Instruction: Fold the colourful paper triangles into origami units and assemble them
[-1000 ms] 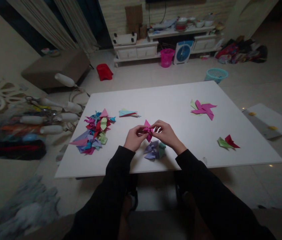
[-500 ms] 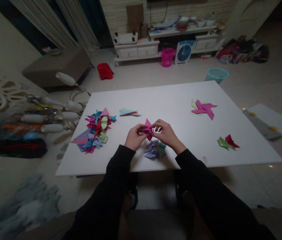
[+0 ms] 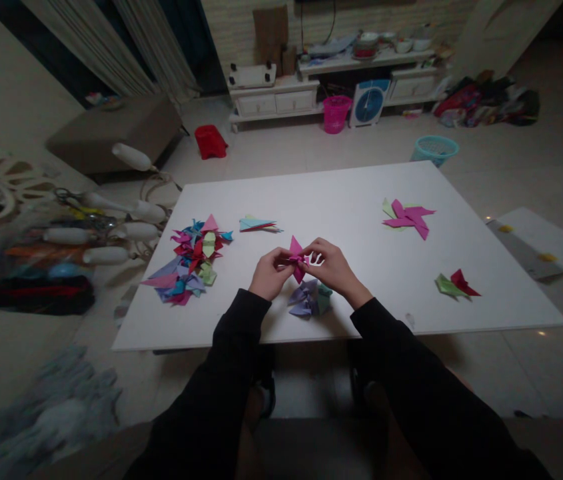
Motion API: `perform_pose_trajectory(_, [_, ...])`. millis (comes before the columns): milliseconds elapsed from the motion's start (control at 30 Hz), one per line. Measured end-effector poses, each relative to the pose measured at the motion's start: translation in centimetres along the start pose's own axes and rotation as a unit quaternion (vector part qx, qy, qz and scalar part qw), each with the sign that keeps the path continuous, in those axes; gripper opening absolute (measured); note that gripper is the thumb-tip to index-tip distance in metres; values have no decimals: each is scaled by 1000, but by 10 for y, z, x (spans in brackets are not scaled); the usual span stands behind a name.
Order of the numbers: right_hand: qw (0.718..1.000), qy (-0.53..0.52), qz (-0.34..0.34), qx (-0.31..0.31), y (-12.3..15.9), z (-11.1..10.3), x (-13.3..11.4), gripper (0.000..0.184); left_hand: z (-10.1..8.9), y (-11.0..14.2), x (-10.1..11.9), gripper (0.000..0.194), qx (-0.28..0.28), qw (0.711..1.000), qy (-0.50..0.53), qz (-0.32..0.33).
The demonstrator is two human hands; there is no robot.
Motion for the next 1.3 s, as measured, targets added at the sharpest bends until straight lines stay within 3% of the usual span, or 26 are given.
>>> perform_pose_trajectory(333, [1000,0,4,-3,0,0,-1,10,-1,0,1,20,7,1000,-7,2])
perform_pose_trajectory(600, [1000,0,-4,-21,1,-1,-10,32,-4,-2,-6,19,33,999,-39,-18])
perform_pose_trajectory(967, [999,45,3,-12,0,0,-5,3,2,3,-4,18,-2,995,-101,12])
perform_pose_trajectory(1100, [997,67,39,29,-1,-11,2,5,-1,1,-4,33,29,996,-81,-3])
perform_pose_trajectory(1200, [986,123,95,53,3,-29,11,3,-3,1,-2,28,50,994,-99,-12])
perform_pose_trajectory(1300, [963,211,169,19,12,-49,20,4,-2,1,2,26,57,991,-116,-28])
Point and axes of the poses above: each hand's wrist, its own y-axis away from the middle knuckle, its own z-axis out of the palm, x = y × z, the point moved 2 cm from there along -y, towards the middle knuckle, and after that the axes turned 9 degrees about -y, right-handed, at the moved point
